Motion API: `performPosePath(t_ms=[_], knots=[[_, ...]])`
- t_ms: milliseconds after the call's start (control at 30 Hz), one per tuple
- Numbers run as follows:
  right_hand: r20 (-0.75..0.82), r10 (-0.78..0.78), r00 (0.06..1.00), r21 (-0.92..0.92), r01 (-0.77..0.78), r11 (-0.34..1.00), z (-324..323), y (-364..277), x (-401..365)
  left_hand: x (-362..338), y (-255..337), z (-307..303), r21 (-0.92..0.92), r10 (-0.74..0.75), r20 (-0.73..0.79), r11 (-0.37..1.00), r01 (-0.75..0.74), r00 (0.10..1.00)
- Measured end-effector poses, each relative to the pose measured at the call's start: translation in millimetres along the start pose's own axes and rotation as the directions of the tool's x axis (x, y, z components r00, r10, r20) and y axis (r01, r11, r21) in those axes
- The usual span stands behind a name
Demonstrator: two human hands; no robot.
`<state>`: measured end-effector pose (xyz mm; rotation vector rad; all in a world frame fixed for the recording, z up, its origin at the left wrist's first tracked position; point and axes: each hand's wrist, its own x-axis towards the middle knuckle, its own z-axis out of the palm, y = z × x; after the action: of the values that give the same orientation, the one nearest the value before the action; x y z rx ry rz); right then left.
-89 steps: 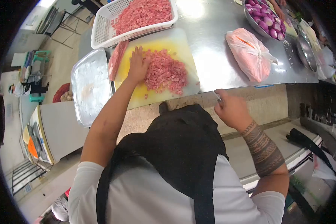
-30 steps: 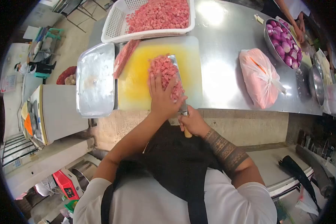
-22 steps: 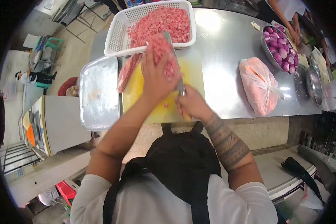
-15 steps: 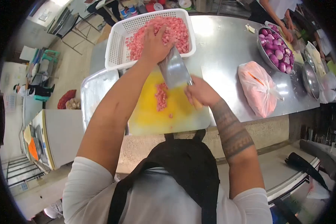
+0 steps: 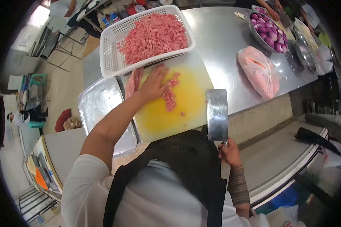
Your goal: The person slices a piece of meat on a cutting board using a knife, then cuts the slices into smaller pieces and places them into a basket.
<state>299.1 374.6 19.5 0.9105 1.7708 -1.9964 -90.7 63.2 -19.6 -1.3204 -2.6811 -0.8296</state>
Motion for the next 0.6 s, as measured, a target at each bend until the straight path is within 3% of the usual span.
performPosePath(t_ms=[133,233,367,400,500,600], knots=[[-0.041,-0.052,0.998,0.032,0.053,0.998,29,1,8,33,1,13,-0.096,0.005,0.033,0.995,-0.002,0.999],[-0.081,-0.086,0.993,0.095,0.094,0.991,53,0,14,41,10,22,-0.144,0.169,0.114,0.978,-0.152,0.979],[-0.129,-0.105,0.986,0.139,0.123,0.983,71,8,7,11,35,16,-0.343,0.311,0.251,0.914,-0.216,0.917],[-0.134,-0.103,0.986,0.118,0.119,0.986,74,9,3,2,42,8,-0.313,0.343,0.200,0.910,-0.272,0.918],[-0.144,-0.103,0.984,0.095,0.117,0.989,83,14,-10,-3,37,4,-0.066,0.214,0.042,0.975,-0.211,0.976],[-0.147,-0.117,0.982,0.122,0.135,0.983,93,25,-15,25,3,28,-0.090,-0.066,-0.095,0.994,0.058,0.993]])
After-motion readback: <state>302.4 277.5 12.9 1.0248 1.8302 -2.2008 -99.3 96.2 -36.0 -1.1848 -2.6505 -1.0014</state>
